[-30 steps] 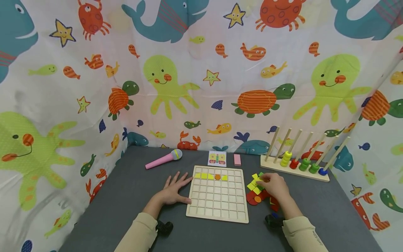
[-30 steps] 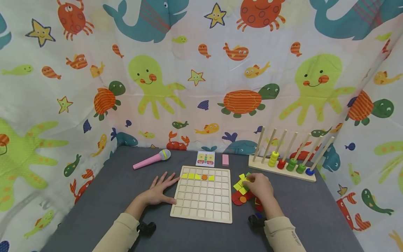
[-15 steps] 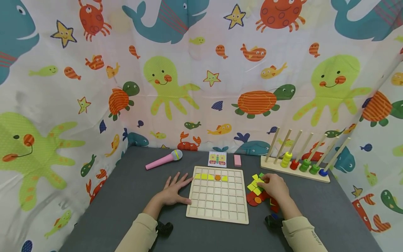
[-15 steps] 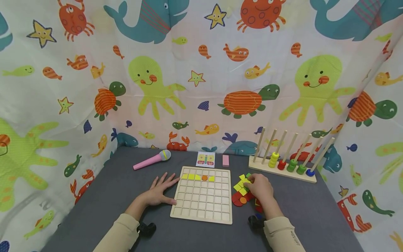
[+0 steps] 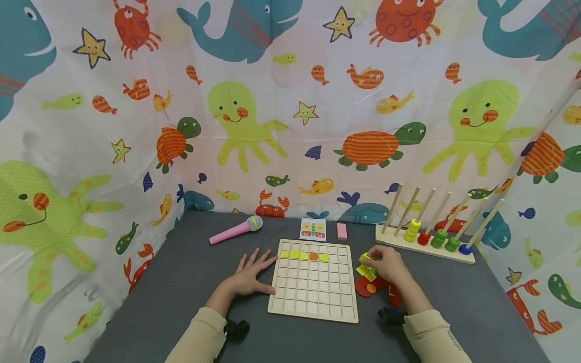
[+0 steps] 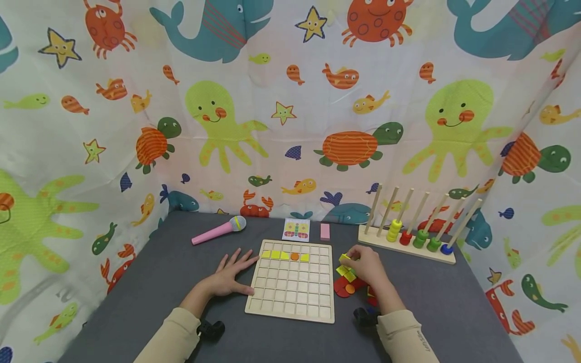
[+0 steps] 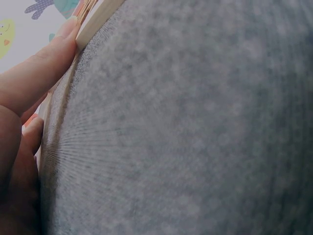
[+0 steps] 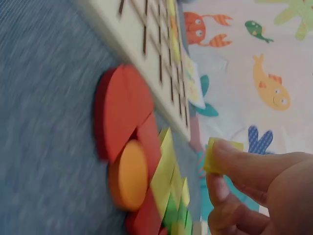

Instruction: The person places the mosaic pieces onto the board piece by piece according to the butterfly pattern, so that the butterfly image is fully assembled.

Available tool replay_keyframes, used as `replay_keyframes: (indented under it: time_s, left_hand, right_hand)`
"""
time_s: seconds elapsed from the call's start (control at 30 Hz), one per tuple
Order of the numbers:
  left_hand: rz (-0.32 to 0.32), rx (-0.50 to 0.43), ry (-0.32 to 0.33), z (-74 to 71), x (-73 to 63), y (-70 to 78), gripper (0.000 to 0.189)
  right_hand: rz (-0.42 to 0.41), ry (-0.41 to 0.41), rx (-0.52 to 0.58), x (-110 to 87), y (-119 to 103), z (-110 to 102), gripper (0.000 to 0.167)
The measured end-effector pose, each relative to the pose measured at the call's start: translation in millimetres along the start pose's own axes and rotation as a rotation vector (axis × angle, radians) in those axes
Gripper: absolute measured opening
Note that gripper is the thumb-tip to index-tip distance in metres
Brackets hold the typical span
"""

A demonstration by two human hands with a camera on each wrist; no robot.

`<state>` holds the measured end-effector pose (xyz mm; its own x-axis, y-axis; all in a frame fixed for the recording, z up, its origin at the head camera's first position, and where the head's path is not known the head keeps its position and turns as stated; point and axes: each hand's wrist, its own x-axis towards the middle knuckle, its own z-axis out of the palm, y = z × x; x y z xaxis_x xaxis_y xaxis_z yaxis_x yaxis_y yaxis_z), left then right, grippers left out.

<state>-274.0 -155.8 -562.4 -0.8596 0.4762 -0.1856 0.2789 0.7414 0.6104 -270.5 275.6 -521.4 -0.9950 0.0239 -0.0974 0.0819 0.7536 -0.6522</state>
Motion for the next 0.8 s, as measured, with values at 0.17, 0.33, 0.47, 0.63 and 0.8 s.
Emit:
replay_keyframes:
  time_s: [0.17,0.33,0.47,0.63,0.8]
  left_hand:
    - [0.008,-0.029,-0.004,1.4,-0.1,-1.4,0.106]
    - [0.01,-0.027,-0.011,1.5,-0.5,-2.0,0.107]
    - [0.022,-0.028,-0.005,0.5,-0.3,-1.9,0.106]
    - [0.019,-0.024,-0.005,-1.0,-0.4,-1.1,0.105]
    - [0.012,-0.013,-0.003,-0.3,0.2,-1.6,0.105]
  right_hand:
    - [-0.034,-0.013,0.033,3.0,-15.5,9.5,0.025]
    - [-0.077,-0.024,0.058,9.1,-30.7,23.9,0.023]
    - [-0.087,0.002,0.088,15.3,-39.3,36.4,0.02]
    - [-0.096,0.004,0.099,23.9,-46.3,48.5,0.014]
    - [-0.083,-0.014,0.085,30.8,-48.3,55.8,0.012]
